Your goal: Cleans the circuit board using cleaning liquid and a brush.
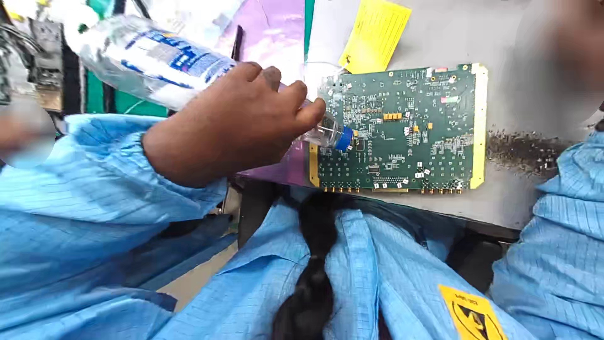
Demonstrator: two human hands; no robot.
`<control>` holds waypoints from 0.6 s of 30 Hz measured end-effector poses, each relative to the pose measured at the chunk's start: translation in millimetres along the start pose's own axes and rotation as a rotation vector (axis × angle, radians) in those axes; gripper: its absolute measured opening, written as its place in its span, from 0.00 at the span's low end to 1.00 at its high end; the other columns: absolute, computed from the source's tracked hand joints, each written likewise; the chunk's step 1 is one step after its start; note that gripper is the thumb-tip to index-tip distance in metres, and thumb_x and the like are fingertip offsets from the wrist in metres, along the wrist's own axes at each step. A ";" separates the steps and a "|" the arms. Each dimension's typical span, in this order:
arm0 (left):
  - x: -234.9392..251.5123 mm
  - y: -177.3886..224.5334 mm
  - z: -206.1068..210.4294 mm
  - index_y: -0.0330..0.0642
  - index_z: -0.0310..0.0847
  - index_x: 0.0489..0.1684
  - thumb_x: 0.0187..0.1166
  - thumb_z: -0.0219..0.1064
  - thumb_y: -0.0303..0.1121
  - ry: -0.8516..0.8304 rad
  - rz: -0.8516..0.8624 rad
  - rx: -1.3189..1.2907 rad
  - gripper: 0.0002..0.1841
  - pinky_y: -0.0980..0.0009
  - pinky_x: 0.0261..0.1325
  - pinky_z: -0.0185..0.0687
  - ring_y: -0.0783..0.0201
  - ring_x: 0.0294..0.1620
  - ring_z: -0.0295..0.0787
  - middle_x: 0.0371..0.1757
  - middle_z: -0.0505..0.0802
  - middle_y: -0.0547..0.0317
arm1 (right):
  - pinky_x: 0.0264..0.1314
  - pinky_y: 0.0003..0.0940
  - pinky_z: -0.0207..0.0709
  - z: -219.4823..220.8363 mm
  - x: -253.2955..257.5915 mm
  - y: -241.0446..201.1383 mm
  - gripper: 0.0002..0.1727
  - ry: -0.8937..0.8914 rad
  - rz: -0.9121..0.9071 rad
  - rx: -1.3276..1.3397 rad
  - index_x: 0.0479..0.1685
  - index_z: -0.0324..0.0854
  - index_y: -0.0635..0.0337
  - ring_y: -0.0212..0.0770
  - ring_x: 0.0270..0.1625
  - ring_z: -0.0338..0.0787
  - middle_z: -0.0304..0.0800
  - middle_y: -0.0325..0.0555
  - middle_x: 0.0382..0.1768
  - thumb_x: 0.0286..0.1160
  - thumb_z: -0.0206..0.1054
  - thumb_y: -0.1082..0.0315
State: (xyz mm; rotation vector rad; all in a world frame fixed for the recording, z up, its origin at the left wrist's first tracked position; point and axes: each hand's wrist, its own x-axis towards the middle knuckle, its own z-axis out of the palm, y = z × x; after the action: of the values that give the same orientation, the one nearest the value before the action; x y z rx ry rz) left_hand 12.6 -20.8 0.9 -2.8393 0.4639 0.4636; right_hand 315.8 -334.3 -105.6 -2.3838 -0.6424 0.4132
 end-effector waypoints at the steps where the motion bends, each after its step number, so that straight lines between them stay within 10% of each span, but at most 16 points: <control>1: 1.0 1.2 -1.1 0.28 0.73 0.70 0.78 0.59 0.18 -0.006 -0.004 0.014 0.20 0.33 0.49 0.78 0.21 0.52 0.85 0.54 0.85 0.23 | 0.46 0.32 0.77 2.0 1.6 6.9 0.28 0.011 -0.029 -0.012 0.67 0.76 0.59 0.27 0.41 0.79 0.82 0.43 0.44 0.83 0.63 0.44; 18: 5.7 11.8 -20.9 0.28 0.70 0.72 0.76 0.58 0.13 -0.026 0.008 0.147 0.23 0.33 0.51 0.79 0.19 0.56 0.83 0.55 0.85 0.21 | 0.50 0.49 0.76 5.6 6.4 14.6 0.33 0.016 -0.027 -0.029 0.67 0.78 0.59 0.40 0.43 0.81 0.84 0.52 0.47 0.80 0.62 0.38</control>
State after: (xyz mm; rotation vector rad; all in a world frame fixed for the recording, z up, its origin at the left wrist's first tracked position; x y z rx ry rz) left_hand 19.3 -38.9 16.3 -2.6877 0.4843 0.4485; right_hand 323.7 -338.1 -120.1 -2.4009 -0.6769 0.3751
